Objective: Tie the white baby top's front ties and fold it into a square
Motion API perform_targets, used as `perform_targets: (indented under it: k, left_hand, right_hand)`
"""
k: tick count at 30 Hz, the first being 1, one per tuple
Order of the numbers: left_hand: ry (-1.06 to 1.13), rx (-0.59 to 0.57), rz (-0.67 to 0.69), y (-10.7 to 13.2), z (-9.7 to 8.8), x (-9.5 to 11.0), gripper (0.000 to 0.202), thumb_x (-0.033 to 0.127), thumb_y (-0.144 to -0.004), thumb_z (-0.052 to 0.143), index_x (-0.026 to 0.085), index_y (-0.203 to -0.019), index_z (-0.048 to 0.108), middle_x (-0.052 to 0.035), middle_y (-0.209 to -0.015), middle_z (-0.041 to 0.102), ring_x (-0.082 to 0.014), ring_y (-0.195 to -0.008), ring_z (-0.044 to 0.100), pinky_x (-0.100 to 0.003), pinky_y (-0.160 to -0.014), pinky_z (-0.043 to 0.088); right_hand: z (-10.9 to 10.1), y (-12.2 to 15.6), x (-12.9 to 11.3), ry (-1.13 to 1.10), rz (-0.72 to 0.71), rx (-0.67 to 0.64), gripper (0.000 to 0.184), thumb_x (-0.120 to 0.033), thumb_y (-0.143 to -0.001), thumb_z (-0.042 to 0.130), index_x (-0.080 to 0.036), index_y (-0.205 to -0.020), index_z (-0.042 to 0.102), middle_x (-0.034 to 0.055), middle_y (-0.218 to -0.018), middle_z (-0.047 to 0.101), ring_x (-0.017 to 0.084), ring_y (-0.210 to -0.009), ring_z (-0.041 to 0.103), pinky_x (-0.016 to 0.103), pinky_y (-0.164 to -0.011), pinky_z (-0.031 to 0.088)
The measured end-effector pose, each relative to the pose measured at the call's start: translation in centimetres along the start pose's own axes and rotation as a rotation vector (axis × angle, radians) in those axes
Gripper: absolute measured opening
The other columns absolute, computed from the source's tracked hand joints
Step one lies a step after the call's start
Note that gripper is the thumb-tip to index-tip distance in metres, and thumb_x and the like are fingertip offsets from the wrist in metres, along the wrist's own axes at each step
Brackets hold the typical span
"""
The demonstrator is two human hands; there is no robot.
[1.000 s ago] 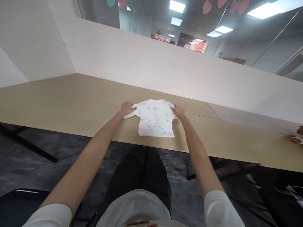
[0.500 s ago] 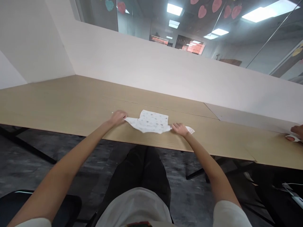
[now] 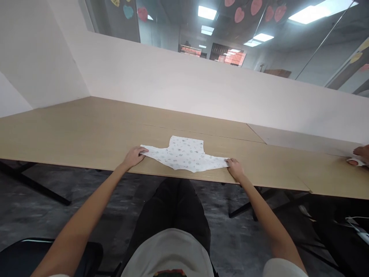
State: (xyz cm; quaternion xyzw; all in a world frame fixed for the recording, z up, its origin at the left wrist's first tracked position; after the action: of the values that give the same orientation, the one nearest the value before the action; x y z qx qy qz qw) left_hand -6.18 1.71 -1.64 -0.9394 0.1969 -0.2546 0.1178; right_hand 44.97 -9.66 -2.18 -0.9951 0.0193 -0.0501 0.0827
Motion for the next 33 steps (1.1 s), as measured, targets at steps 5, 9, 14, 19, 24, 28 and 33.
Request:
perform_targets:
  k: [5, 9, 14, 19, 24, 28, 33]
  left_hand:
    - [0.216, 0.045, -0.149, 0.1, -0.3, -2.0, 0.046, 0.027, -0.070, 0.036, 0.018, -0.096, 0.073, -0.0054, -0.113, 0.071, -0.0232, -0.109, 0.061, -0.033, -0.099, 0.045]
    - [0.142, 0.160, -0.289, 0.5, -1.5, -3.5, 0.050, 0.032, -0.081, 0.028, 0.016, -0.102, 0.071, -0.0089, -0.118, 0.069, -0.0241, -0.114, 0.058, -0.035, -0.102, 0.043]
    - [-0.159, 0.120, -0.347, 0.4, -1.3, -3.4, 0.054, 0.048, -0.085, 0.037, 0.012, -0.110, 0.068, -0.0180, -0.125, 0.063, -0.0343, -0.119, 0.053, -0.046, -0.102, 0.039]
    - [-0.165, 0.091, -0.306, 0.1, -0.8, -3.2, 0.044, 0.044, -0.080, 0.048, 0.016, -0.106, 0.069, -0.0161, -0.120, 0.066, -0.0335, -0.114, 0.056, -0.042, -0.099, 0.042]
    - [-0.051, 0.085, -0.321, 0.3, -0.8, -3.6, 0.043, 0.044, -0.077, 0.050, 0.016, -0.106, 0.067, -0.0122, -0.113, 0.070, -0.0299, -0.105, 0.062, -0.036, -0.091, 0.047]
    - [0.055, 0.121, -0.362, 0.7, -1.1, -4.1, 0.047, 0.045, -0.076, 0.053, 0.015, -0.111, 0.063, -0.0118, -0.115, 0.069, -0.0280, -0.108, 0.063, -0.035, -0.093, 0.048]
    - [0.117, 0.139, -0.391, 0.8, -1.1, -4.6, 0.053, 0.043, -0.075, 0.057, 0.013, -0.119, 0.061, -0.0139, -0.117, 0.068, -0.0286, -0.111, 0.062, -0.037, -0.095, 0.048]
  right_hand:
    - [-0.3, 1.0, 1.4, -0.181, 0.142, 0.163, 0.053, 0.000, -0.071, 0.038, -0.014, -0.114, 0.066, 0.0115, -0.114, 0.068, 0.023, -0.107, 0.060, 0.034, -0.096, 0.043]
    - [-0.6, 1.3, 2.5, -0.241, 0.247, 0.251, 0.043, -0.008, -0.077, 0.037, -0.010, -0.111, 0.064, 0.0167, -0.109, 0.068, 0.026, -0.102, 0.060, 0.037, -0.093, 0.043]
    - [-0.1, 2.1, 4.9, -0.392, 0.423, 0.297, 0.036, -0.022, -0.084, 0.038, -0.008, -0.105, 0.063, 0.0216, -0.102, 0.067, 0.029, -0.094, 0.061, 0.038, -0.084, 0.045]
    - [-1.1, 1.6, 4.6, -0.622, 0.500, 0.328, 0.034, -0.020, -0.074, 0.045, -0.012, -0.103, 0.063, 0.0137, -0.085, 0.067, 0.025, -0.078, 0.061, 0.033, -0.071, 0.046]
    - [-7.1, -1.8, -2.7, -0.780, 0.348, 0.501, 0.038, -0.019, -0.074, 0.044, -0.011, -0.107, 0.061, 0.0046, -0.076, 0.061, 0.018, -0.067, 0.056, 0.030, -0.069, 0.046]
    - [-10.5, -4.3, -11.9, -0.866, 0.121, 0.547, 0.034, -0.018, -0.074, 0.047, -0.013, -0.104, 0.062, 0.0036, -0.080, 0.059, 0.017, -0.073, 0.055, 0.029, -0.076, 0.046]
    - [-8.2, -5.6, -21.0, -0.885, 0.002, 0.362, 0.034, -0.014, -0.073, 0.048, -0.018, -0.103, 0.063, 0.0018, -0.078, 0.059, 0.018, -0.075, 0.056, 0.029, -0.080, 0.045]
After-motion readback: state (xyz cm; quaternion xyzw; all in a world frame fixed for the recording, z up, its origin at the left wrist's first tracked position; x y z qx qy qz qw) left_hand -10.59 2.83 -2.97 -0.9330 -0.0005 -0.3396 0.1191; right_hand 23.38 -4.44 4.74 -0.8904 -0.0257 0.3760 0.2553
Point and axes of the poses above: each hand's wrist, its own y-axis away from the middle knuckle, its own z-axis out of the palm, x = y × z, the point moved 10 cm from there along -y, towards the middle knuckle
